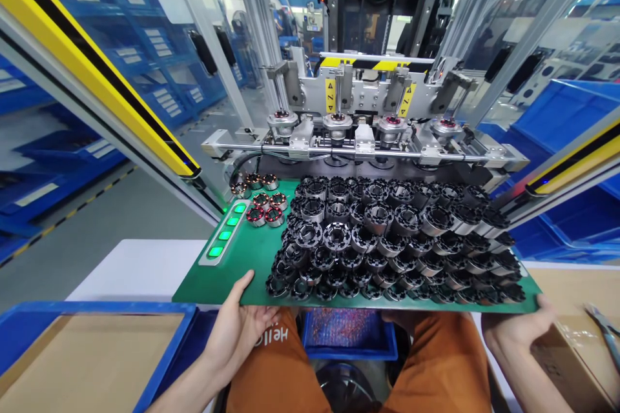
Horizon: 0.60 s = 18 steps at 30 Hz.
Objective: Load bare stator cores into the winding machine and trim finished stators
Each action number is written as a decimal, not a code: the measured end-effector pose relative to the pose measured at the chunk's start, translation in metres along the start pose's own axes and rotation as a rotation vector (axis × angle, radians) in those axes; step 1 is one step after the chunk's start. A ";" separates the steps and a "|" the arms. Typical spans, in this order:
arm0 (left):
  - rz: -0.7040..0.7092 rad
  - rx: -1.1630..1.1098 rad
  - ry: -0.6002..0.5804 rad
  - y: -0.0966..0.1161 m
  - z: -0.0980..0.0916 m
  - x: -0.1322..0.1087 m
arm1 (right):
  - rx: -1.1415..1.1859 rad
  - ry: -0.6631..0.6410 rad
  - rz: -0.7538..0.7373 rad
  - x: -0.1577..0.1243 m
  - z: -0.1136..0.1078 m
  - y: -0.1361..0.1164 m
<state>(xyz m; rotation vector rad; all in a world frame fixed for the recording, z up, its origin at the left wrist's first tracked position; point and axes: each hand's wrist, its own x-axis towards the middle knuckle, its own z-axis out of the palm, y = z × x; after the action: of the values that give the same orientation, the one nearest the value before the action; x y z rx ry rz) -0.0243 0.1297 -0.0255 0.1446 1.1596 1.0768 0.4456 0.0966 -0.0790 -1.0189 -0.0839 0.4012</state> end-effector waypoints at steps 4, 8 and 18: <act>-0.005 0.011 -0.005 0.000 -0.001 0.000 | 0.000 -0.001 0.002 0.003 -0.001 0.001; 0.000 0.001 -0.026 -0.002 -0.003 0.002 | -0.004 -0.011 -0.013 0.004 -0.002 0.002; -0.011 -0.020 0.000 -0.002 -0.005 0.004 | -0.045 -0.008 0.007 0.000 -0.002 0.000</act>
<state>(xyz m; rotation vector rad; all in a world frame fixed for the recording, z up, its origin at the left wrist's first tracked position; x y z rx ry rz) -0.0271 0.1296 -0.0319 0.1228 1.1482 1.0779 0.4460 0.0949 -0.0796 -1.0619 -0.0967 0.4111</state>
